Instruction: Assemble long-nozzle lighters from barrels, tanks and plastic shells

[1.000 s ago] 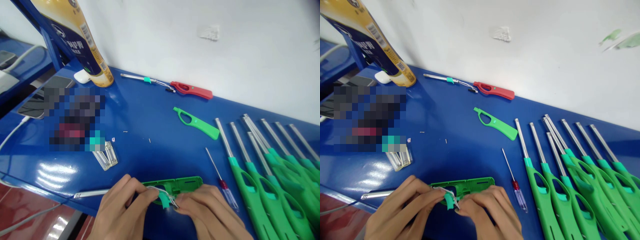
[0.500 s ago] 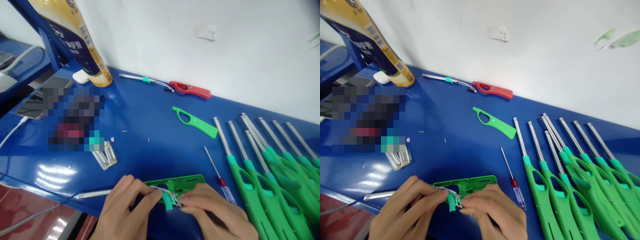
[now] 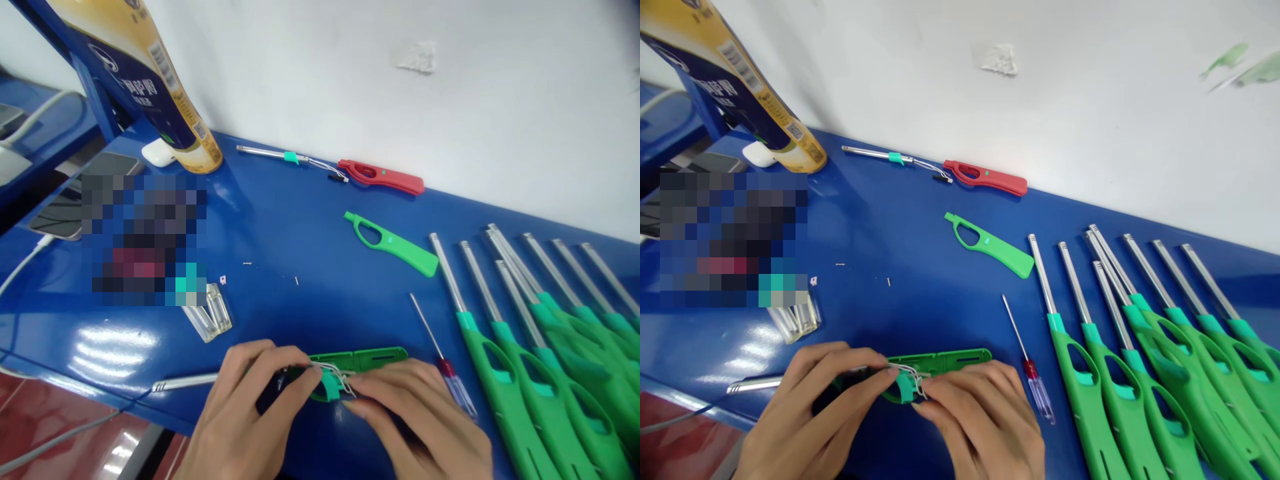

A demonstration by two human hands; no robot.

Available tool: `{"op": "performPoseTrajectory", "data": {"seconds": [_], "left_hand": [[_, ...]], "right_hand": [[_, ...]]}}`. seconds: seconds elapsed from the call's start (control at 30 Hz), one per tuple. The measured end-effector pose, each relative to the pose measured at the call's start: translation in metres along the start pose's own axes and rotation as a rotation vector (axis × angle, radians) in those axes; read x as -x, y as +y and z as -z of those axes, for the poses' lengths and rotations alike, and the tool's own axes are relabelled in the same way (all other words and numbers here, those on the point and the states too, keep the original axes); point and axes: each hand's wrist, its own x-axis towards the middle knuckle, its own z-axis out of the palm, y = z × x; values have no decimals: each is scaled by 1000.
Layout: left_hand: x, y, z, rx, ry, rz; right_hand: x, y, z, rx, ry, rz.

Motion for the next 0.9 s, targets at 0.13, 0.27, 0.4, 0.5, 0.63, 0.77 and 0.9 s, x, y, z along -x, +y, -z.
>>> {"op": "performPoseTrajectory", "data": {"seconds": [0.13,0.27,0.4,0.5,0.63,0.77,0.9], "left_hand": [[-1,-1,1,40,-35,18],[0,0,1,106,-27,18],[1,0,-2,130,-10,38],[0,1,-4,148,2,49],[-1,1,-4,121,3,47],[-3,2,-4,95,11,45],[-4,2,-4,80,24,28]], "right_hand": [[1,1,-1,39,-14,13],[1,0,-2,43,-11,26],[0,0,-3,62,-11,29],[-1,-1,-4,62,7,17],[-1,-2,-4,66,24,34],[0,-1,-5,72,34,32],[2,-1,-6,104,45,26]]}}
